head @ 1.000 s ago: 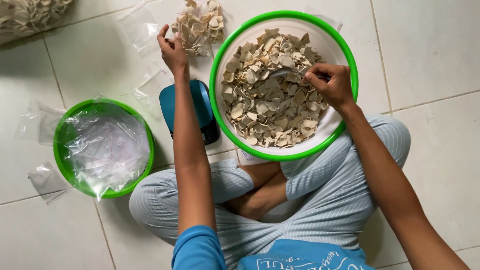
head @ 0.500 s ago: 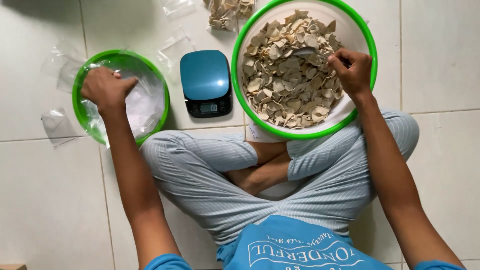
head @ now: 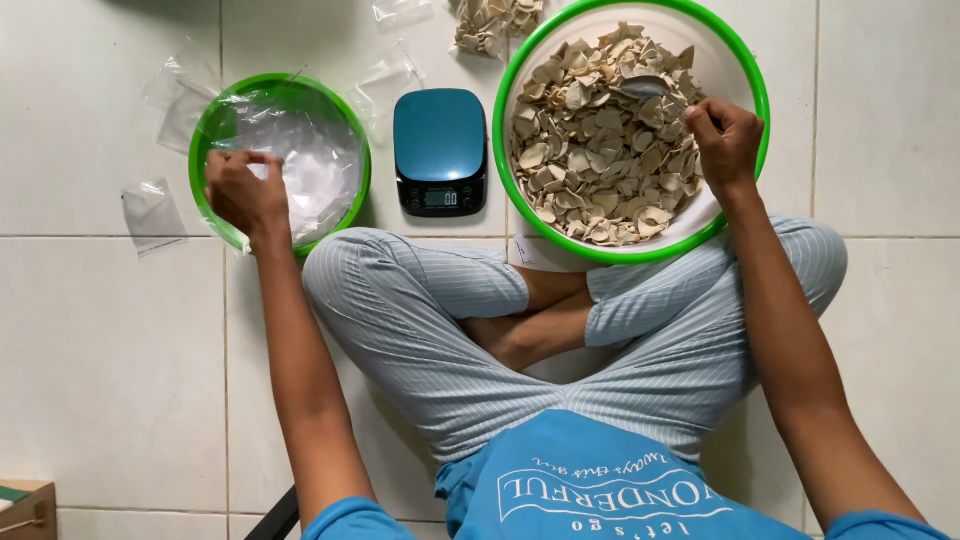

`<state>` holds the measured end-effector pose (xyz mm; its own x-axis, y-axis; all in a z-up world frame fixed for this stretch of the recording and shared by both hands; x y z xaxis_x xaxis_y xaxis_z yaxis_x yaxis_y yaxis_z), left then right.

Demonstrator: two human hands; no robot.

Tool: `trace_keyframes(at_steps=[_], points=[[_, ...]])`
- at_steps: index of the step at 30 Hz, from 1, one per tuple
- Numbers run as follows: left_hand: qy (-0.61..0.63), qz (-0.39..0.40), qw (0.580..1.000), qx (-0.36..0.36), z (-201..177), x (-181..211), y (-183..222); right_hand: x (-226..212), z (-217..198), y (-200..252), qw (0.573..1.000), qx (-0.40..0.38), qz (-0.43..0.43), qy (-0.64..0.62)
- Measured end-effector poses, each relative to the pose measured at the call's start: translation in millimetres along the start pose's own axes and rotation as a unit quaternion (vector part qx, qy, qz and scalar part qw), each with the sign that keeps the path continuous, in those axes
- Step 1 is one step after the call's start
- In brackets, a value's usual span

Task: Weighing and bagging dried food pieces using a spoon and a digital scale while sitting on the floor.

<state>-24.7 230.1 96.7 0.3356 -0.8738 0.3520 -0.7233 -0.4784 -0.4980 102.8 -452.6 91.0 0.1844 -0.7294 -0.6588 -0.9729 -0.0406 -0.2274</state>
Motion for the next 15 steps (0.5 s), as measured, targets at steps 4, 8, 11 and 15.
trace_keyframes(at_steps=[4, 8, 11, 15], points=[[0.083, 0.067, 0.987, 0.123, -63, 68, -11, -3, -10, 1, 0.997, 0.018, 0.035, -0.063], [0.221, 0.090, 0.964, 0.114, -80, 140, -6, -7, -12, 3, 0.985, 0.005, 0.079, -0.155], [0.335, 0.091, 0.937, 0.038, -75, 199, 7, -18, -12, 10, 0.977, -0.026, 0.074, -0.197], [0.509, 0.113, 0.847, -0.101, -64, 286, 39, -58, -19, 17, 0.989, -0.067, 0.011, -0.135]])
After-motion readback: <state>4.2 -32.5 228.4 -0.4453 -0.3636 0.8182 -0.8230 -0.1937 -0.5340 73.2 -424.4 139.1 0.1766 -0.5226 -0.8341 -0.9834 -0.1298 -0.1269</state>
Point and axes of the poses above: each hand's wrist, its own y-axis away from the middle knuckle, its own z-axis out of the palm, x = y × z, the point moved 9 cm from there along -y, towards the middle knuckle, and after that the axes turned 10 degrees about y, right-handed, at the moved point
